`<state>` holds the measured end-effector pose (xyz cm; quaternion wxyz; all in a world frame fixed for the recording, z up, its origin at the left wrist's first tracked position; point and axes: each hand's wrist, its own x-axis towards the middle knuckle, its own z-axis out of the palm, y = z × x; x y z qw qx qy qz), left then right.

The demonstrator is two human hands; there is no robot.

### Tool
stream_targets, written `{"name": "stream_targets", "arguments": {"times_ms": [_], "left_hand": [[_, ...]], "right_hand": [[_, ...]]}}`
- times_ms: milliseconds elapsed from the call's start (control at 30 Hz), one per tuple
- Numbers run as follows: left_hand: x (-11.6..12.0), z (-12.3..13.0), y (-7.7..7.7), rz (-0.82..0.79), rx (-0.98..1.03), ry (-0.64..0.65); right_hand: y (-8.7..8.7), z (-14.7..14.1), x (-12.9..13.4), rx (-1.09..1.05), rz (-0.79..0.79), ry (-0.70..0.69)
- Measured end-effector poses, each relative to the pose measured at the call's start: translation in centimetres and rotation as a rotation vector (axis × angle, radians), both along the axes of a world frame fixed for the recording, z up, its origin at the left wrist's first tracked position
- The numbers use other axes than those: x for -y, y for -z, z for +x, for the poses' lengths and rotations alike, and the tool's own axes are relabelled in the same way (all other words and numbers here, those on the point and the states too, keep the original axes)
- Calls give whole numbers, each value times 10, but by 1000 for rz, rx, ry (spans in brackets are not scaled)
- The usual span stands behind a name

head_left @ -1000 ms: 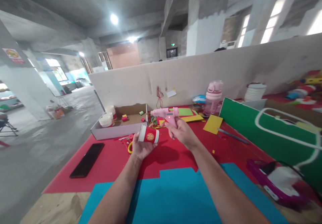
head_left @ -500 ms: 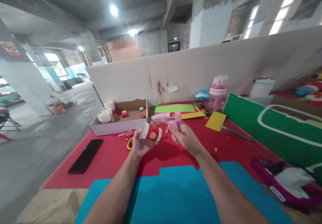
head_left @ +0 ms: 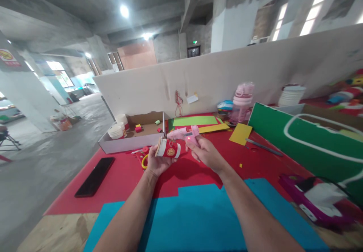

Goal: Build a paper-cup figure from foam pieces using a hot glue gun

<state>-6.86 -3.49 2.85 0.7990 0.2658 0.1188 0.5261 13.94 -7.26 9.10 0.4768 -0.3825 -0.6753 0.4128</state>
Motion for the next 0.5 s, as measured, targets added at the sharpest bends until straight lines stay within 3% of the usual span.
{"name": "stream_targets", "arguments": {"times_ms": [500], "left_hand": [[2,3,-3,-9,-23,-13]], "right_hand": [[0,1,0,2,2,-18]]}}
